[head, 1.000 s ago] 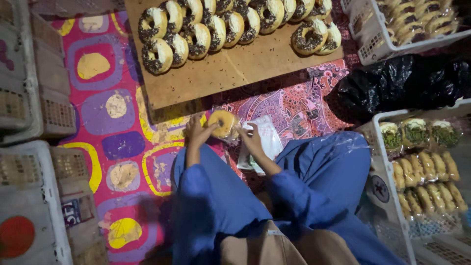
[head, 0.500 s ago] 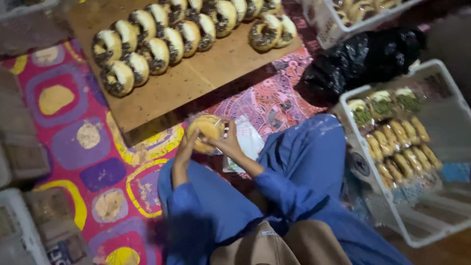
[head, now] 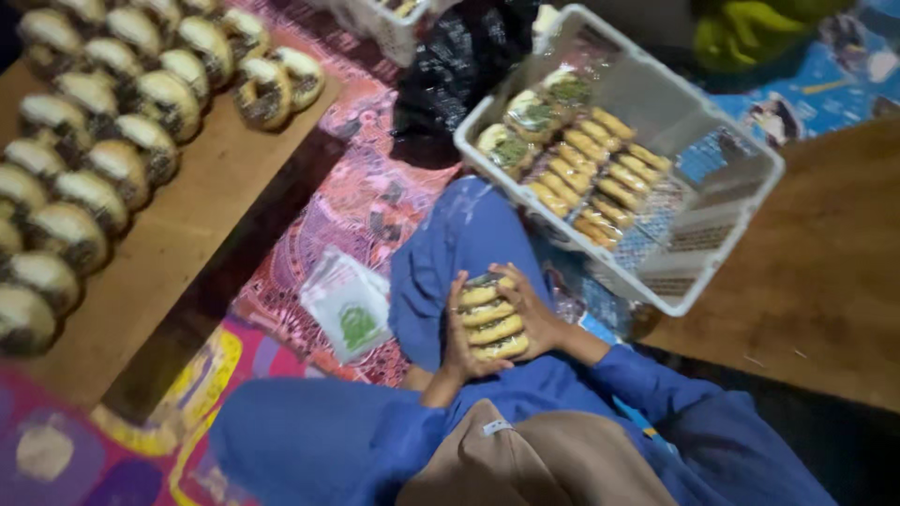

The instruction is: The person sits on a patterned mat and repeatedly picks up round pastries from a wooden board. They place each pastry into a small clear plastic bag, seal it, and then place the packaged item into a white plastic crate. The person continues this process for multiple pastries throughout the clip.

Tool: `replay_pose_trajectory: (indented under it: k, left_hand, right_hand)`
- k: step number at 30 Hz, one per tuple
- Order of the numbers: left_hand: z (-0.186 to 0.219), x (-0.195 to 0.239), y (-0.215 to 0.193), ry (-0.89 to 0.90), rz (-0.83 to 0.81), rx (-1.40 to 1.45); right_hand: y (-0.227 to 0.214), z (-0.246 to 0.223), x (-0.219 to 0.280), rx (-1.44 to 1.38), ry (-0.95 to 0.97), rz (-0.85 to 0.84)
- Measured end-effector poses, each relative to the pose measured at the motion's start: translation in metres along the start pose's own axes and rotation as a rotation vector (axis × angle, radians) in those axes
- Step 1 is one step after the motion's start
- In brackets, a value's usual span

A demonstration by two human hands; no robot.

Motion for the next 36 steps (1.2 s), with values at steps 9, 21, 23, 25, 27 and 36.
replay_pose_trajectory:
  k: [9, 21, 23, 25, 27, 36]
  left_hand:
    - [0.037, -0.067, 0.052, -0.022, -0.136, 0.045]
    - [-0.044, 0.011, -0.13, -0.487, 0.331, 0.044]
    - [-0.066, 0.035, -0.149, -0.593, 0.415, 0.032]
    - [-0.08, 0.054, -0.162, -0.676, 0.488, 0.029]
    - [-0.088, 0.055, -0.168, -0.681, 0.5, 0.055]
    - [-0.061, 0.054, -0.207, -0.53, 0.63, 0.028]
  right_hand:
    - [-0.122, 0.003, 0.021, 0.239, 0.354, 0.108]
    - [-0.196, 0.178, 0.161, 1.082, 1.134, -0.05]
    - [-0.191, 0.195, 0.174, 1.023, 1.131, -0.036]
    - [-0.19, 0.203, 0.185, 0.992, 1.078, -0.065]
    - [-0.184, 0.212, 0.197, 0.761, 1.08, -0.122]
    - [-0.209, 0.148, 0.12, 0.941, 1.197, -0.394]
Point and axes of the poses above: each hand's wrist, its own x-axis away from the middle knuckle, its own y-axis out of the palm, z = x × y, the point moved 10 cm from there along -x, towards the middle knuckle, and after that the axes turned 1 degree about y, right-handed, at the moved point
